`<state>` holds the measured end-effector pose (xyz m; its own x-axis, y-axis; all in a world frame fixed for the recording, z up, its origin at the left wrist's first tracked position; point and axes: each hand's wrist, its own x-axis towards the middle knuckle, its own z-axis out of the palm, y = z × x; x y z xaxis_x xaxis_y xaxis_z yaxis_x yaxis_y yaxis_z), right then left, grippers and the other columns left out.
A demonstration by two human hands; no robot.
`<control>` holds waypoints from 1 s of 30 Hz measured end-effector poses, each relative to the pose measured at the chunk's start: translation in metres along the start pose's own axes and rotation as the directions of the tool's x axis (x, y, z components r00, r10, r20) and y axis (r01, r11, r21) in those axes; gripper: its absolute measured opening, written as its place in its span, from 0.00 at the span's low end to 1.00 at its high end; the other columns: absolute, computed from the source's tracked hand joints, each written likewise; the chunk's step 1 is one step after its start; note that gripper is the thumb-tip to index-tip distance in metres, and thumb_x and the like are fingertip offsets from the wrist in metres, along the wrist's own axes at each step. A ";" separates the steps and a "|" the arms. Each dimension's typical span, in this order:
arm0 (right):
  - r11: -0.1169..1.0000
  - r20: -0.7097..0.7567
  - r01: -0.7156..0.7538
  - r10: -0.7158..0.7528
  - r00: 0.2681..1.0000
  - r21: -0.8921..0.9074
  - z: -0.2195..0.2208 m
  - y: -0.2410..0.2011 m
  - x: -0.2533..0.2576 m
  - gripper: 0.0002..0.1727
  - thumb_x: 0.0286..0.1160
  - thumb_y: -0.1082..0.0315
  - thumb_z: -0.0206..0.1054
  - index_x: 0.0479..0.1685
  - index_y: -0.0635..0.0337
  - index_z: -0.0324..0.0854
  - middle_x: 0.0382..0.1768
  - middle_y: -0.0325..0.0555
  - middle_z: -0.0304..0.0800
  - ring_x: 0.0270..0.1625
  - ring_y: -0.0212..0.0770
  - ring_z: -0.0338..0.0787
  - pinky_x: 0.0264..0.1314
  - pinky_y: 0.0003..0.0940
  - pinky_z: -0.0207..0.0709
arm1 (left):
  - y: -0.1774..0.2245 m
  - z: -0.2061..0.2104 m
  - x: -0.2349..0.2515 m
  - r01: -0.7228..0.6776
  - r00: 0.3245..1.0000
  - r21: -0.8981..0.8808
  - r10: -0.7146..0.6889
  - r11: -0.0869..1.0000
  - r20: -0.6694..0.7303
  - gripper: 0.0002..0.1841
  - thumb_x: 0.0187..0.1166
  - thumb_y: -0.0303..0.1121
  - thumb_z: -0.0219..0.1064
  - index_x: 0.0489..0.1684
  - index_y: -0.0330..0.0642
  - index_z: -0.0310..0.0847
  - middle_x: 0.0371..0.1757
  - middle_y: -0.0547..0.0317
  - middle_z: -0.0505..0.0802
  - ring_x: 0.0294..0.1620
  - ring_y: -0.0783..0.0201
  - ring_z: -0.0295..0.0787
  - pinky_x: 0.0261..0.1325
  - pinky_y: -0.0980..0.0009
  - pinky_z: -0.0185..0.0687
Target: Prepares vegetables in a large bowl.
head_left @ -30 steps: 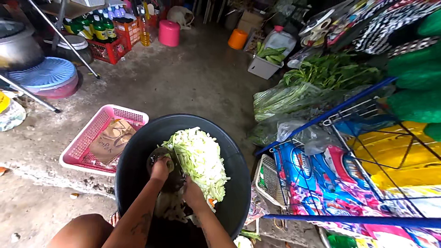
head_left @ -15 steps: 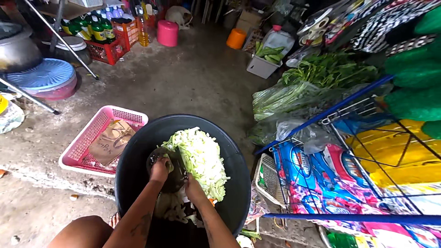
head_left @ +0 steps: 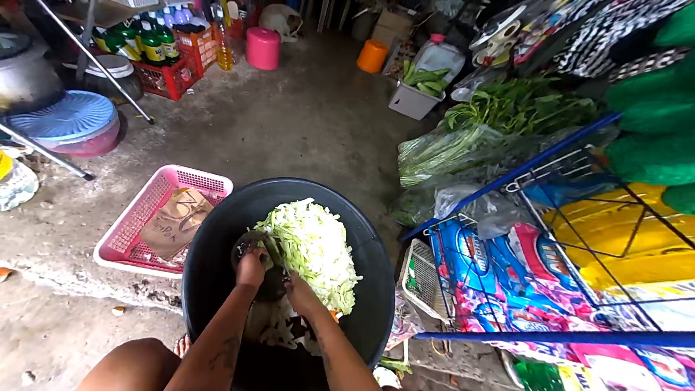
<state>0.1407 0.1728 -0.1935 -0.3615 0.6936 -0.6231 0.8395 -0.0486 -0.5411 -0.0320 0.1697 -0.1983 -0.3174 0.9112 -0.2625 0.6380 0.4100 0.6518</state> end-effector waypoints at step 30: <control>0.958 -0.050 -0.039 0.026 0.998 -0.285 0.010 -0.026 -0.039 0.25 0.97 0.55 0.39 0.86 0.53 0.60 0.57 0.60 0.91 0.62 0.60 0.92 0.64 0.59 0.84 | -0.003 0.005 -0.004 0.083 0.992 -0.174 -0.098 0.981 -0.079 0.12 0.87 0.31 0.64 0.58 0.35 0.87 0.67 0.41 0.88 0.71 0.48 0.85 0.78 0.52 0.77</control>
<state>0.1286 0.1403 -0.1606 -0.3191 0.7270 -0.6080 0.9337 0.1312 -0.3331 -0.0292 0.1655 -0.2025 -0.4328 0.8609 -0.2675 0.4780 0.4707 0.7416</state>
